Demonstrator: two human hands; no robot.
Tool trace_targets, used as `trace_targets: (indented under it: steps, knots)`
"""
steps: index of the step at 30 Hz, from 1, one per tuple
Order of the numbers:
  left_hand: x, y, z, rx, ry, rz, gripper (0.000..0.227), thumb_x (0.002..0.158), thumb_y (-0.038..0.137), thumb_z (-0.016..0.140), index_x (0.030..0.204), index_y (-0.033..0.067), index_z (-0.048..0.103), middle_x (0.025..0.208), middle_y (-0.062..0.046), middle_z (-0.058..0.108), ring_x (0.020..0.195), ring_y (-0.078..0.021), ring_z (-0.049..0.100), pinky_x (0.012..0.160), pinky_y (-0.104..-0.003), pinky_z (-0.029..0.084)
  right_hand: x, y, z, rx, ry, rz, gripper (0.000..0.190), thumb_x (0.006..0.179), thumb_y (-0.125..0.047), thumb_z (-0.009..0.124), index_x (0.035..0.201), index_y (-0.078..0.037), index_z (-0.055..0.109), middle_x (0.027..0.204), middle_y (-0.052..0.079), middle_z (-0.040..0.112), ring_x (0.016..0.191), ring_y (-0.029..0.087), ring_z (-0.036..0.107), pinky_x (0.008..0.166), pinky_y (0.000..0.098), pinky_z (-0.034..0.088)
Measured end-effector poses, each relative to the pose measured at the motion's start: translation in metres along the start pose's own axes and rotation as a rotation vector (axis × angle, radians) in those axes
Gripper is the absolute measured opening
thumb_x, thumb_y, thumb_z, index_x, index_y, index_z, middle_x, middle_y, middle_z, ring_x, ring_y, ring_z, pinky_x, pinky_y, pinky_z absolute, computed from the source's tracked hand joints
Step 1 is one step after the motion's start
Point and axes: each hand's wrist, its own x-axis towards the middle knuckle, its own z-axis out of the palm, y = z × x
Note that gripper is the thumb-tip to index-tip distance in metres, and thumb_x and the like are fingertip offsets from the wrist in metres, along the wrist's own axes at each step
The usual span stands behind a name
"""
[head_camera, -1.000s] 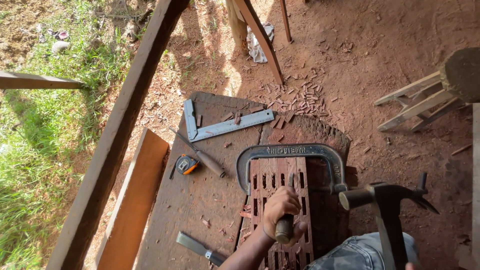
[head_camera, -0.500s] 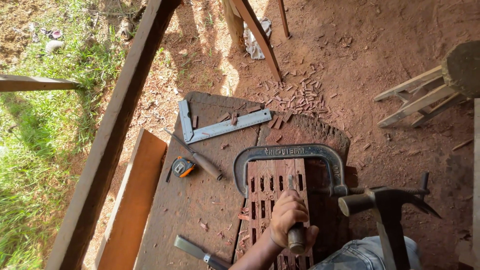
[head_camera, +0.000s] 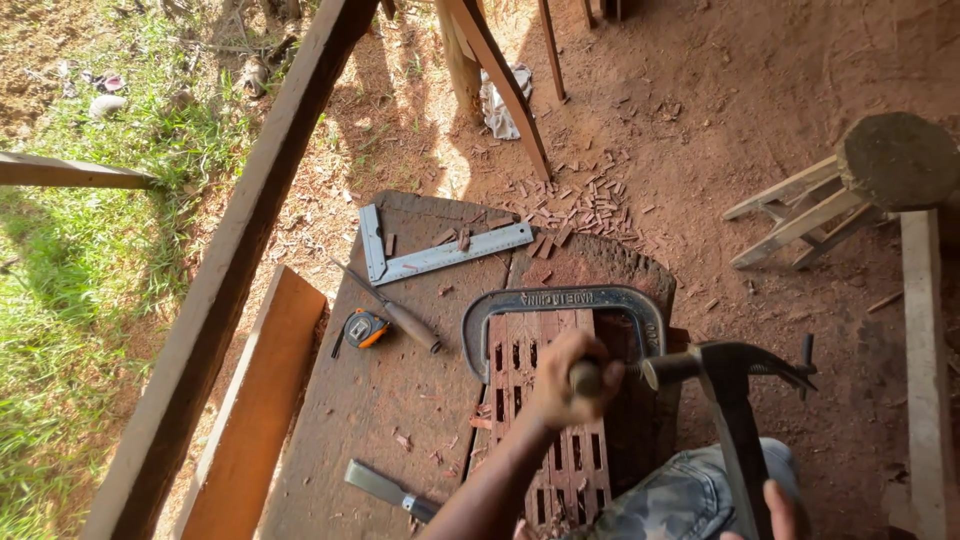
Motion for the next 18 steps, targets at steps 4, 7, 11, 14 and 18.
trace_targets:
  steps: [4,7,11,14,18]
  knots:
    - [0.056,0.012,-0.016,-0.167,-0.101,-0.597,0.018,0.090,0.028,0.073,0.085,0.0120,0.064,0.075,-0.001,0.069,0.062,-0.0104,0.065,0.054,-0.028,0.057,0.112,-0.206,-0.089,0.202,-0.150,0.064,0.076,0.088,-0.028,0.067,0.156,-0.003,0.042,0.142,0.029,0.054,0.127,0.038,0.058,0.103,0.0460,0.047]
    - [0.062,-0.030,-0.023,-0.036,0.004,-0.438,0.024,0.094,0.026,0.075,0.081,0.0093,0.065,0.072,-0.003,0.067,0.060,-0.0108,0.062,0.056,-0.028,0.056,0.129,-0.238,-0.102,0.155,-0.188,0.112,0.072,0.088,-0.029,0.067,0.153,-0.005,0.048,0.139,0.024,0.061,0.123,0.034,0.064,0.104,0.0453,0.050]
    - [0.059,-0.031,-0.030,-0.201,0.082,-0.515,0.028,0.093,0.028,0.076,0.079,0.0089,0.062,0.067,-0.004,0.062,0.053,-0.0123,0.055,0.049,-0.028,0.050,0.137,-0.299,-0.117,0.142,-0.134,0.063,0.068,0.091,-0.029,0.066,0.152,-0.003,0.049,0.139,0.024,0.060,0.127,0.035,0.062,0.107,0.0457,0.048]
    - [0.059,-0.026,-0.030,-0.222,0.095,-0.473,0.024,0.091,0.026,0.076,0.080,0.0098,0.062,0.068,-0.003,0.061,0.055,-0.0113,0.055,0.049,-0.028,0.047,0.142,-0.317,-0.121,0.212,-0.051,-0.018,0.066,0.093,-0.028,0.066,0.151,-0.003,0.049,0.142,0.023,0.059,0.133,0.034,0.059,0.108,0.0440,0.048]
    - [0.055,-0.025,-0.024,-0.074,-0.023,-0.474,0.026,0.093,0.028,0.074,0.082,0.0109,0.060,0.072,-0.001,0.062,0.060,-0.0112,0.057,0.057,-0.028,0.053,0.145,-0.324,-0.126,0.188,-0.093,0.003,0.064,0.093,-0.024,0.067,0.151,-0.002,0.051,0.141,0.024,0.060,0.135,0.035,0.057,0.107,0.0450,0.048]
